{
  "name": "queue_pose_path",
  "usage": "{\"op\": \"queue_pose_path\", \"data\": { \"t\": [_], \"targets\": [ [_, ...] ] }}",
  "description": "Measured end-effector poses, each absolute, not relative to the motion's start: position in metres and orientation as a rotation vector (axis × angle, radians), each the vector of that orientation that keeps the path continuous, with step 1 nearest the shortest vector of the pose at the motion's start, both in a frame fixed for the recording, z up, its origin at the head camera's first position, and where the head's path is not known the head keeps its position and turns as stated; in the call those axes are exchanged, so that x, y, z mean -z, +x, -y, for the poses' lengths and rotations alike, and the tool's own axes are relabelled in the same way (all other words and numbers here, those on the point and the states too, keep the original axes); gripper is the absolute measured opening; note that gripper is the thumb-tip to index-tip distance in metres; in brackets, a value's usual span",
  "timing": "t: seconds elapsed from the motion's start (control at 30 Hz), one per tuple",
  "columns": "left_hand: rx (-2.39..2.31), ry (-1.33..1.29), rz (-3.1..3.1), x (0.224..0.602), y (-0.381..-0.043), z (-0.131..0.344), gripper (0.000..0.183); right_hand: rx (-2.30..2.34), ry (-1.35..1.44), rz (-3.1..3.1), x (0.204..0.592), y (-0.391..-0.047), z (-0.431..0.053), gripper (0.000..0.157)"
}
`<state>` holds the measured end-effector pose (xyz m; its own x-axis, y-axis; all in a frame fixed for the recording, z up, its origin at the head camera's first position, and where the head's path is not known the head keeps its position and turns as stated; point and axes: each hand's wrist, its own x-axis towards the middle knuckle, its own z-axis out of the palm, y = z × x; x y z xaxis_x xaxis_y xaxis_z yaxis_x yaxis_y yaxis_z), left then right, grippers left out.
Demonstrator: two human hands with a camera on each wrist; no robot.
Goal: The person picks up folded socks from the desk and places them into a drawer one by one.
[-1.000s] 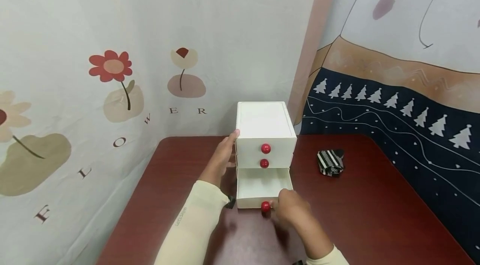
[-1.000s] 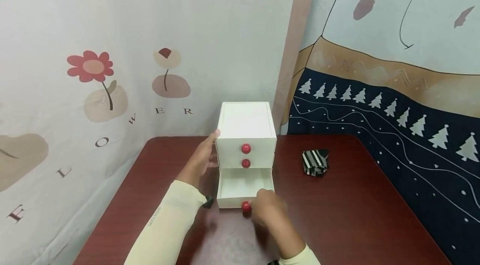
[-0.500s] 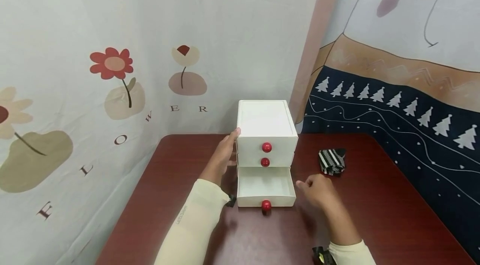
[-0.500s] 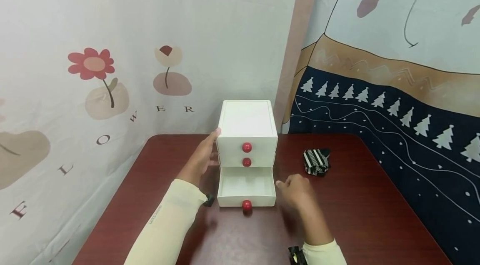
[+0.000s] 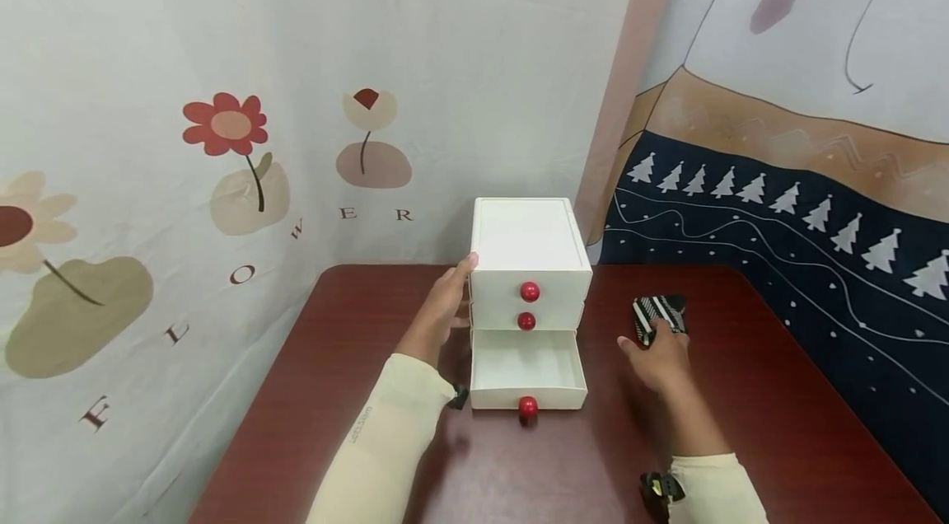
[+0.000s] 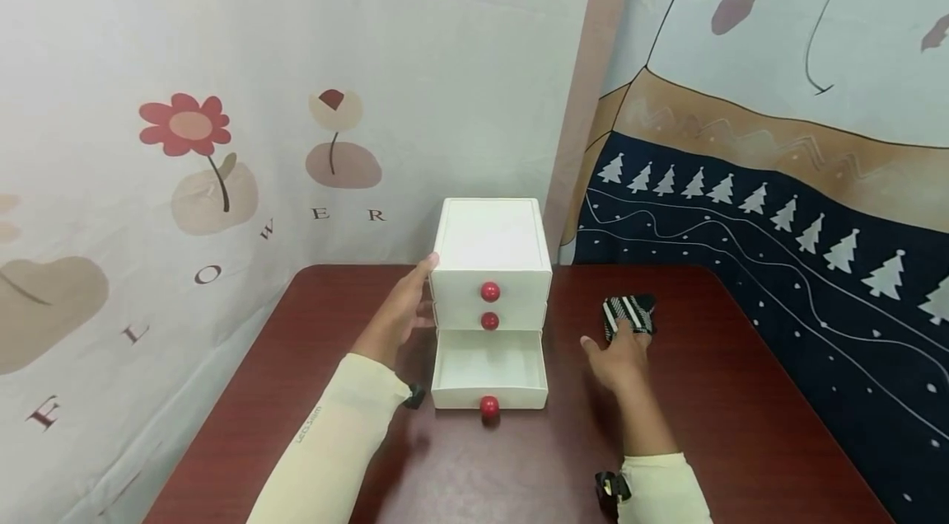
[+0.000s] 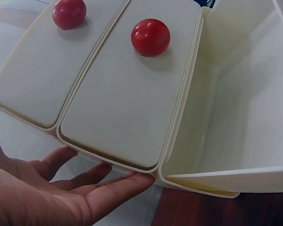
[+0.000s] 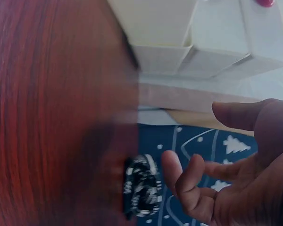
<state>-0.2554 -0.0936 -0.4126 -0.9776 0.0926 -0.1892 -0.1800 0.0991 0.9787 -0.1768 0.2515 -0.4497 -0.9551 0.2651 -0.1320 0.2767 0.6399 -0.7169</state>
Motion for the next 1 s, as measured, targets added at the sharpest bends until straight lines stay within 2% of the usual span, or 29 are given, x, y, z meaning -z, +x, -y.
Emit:
{"op": "queue_pose_path", "data": {
  "t": [0.13, 0.27, 0.37, 0.67, 1.0],
  "targets": [
    [-1.986, -0.082, -2.16, 0.413, -0.256, 0.093, 0.097, 1.518, 0.626, -2.634, 0.457, -0.186, -0.259, 0.102],
    [-1.979, -0.078, -2.166, 0.413, -0.256, 0.094, 0.098, 1.726, 0.771, -2.471, 0.466, -0.195, -0.262, 0.111],
    [-1.978, -0.08, -2.169, 0.414, -0.256, 0.095, 0.098, 1.794, 0.821, -2.427, 0.471, -0.203, -0.263, 0.109],
    [-1.97, -0.086, -2.166, 0.415, -0.257, 0.095, 0.101, 1.849, 0.879, -2.381, 0.472, -0.225, -0.27, 0.088],
    [-1.967, -0.079, -2.173, 0.413, -0.255, 0.095, 0.101, 1.87, 1.054, -2.309, 0.474, -0.242, -0.275, 0.086]
  ]
}}
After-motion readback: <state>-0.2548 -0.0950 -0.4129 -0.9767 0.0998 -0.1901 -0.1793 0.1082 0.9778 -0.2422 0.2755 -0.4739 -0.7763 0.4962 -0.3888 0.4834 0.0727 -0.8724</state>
